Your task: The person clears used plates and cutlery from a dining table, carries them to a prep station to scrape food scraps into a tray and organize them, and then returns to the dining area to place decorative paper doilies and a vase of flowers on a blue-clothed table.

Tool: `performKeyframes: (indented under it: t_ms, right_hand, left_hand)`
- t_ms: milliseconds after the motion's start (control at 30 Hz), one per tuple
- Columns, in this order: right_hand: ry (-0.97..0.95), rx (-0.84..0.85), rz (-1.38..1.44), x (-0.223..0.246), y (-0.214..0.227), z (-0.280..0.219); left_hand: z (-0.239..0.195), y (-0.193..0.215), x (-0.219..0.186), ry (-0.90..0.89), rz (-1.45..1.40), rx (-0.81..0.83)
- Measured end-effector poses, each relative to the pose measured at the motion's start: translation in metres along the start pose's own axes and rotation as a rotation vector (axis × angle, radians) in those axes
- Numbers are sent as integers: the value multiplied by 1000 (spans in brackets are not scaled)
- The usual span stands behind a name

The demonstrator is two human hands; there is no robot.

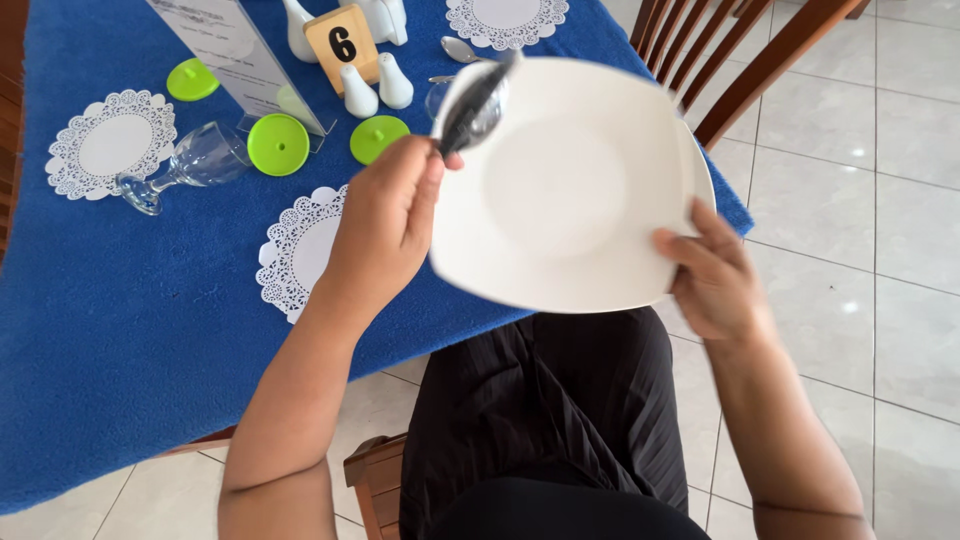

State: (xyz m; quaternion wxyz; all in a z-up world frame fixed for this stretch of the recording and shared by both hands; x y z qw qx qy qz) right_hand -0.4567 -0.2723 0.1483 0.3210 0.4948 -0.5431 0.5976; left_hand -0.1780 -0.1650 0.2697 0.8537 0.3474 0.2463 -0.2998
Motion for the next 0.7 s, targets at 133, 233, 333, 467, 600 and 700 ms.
performKeyframes:
  t_ms: [133,233,333,467,600,700]
  right_hand:
    - [131,-194,18,26,87,-12]
    - [348,-279,17,56,145,-34]
    - [432,-396,-108,70,193,-44]
    - [289,-424,-21,50,241,-47]
    - [323,-475,-133,40,260,-52]
    - [311,-461,-78,35,256,-54]
  left_hand:
    - [6,-45,32,171,-194,36]
    - [-3,-113,60,129,-78,224]
    - [-14,-183,83,155,38,366]
    - [-10,-245,93,201,182,414]
    - [-14,-282,90,60,331,387]
    - [-18,-296,95,-7,319,372]
Point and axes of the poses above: each hand's wrist, its own z-axis towards the middle knuckle, its own y-axis out of the back of the hand, x = y × z, the point moved 10 cm from there along z, towards the middle knuckle, and after that the axes turned 11 degrees about -x, right-handed, at the moved point
